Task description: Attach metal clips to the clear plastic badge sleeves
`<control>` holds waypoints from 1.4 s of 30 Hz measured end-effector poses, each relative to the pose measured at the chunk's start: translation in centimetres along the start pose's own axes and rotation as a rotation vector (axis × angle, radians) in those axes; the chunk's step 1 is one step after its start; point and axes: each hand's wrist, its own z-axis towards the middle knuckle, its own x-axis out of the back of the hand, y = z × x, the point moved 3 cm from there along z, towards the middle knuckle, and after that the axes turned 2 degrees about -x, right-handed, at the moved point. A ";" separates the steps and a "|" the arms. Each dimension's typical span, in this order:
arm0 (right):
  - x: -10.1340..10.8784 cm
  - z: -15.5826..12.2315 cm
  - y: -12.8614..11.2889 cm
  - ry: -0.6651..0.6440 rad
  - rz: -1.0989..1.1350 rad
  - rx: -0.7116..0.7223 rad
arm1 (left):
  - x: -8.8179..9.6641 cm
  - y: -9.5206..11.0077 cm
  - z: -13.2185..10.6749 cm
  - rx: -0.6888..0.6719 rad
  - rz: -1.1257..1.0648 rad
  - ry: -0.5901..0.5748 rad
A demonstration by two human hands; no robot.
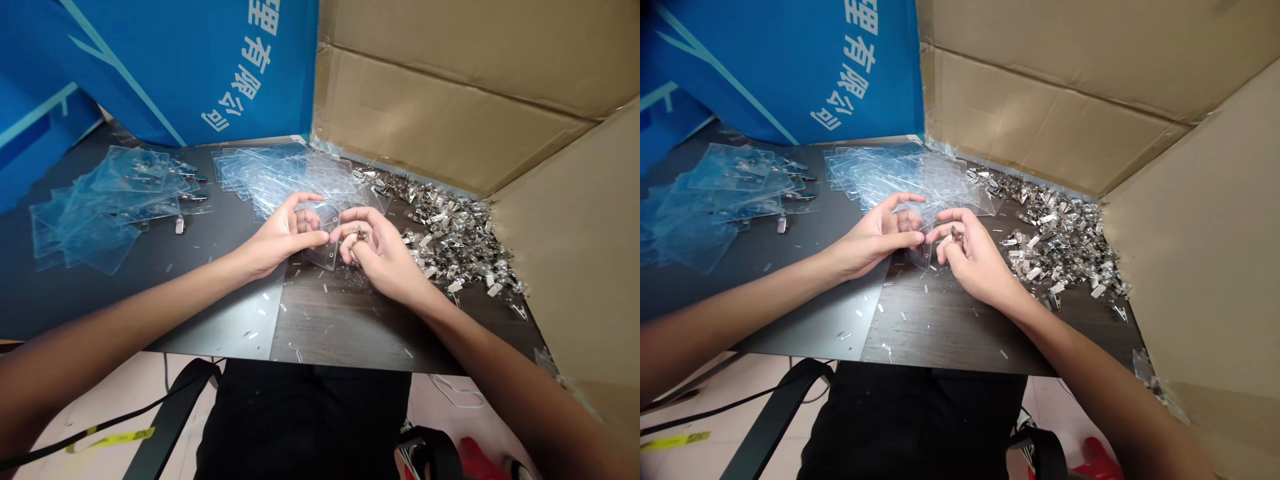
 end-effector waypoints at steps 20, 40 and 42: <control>2.0 0.7 -0.9 0.181 -0.159 0.040 | 0.2 0.1 0.0 -0.028 0.042 -0.042; 1.2 0.4 -1.0 0.023 -0.188 -0.027 | 0.2 0.1 0.0 -0.016 -0.014 -0.037; 1.2 0.4 -0.9 0.026 -0.205 -0.042 | 0.2 0.2 0.0 -0.002 -0.038 -0.039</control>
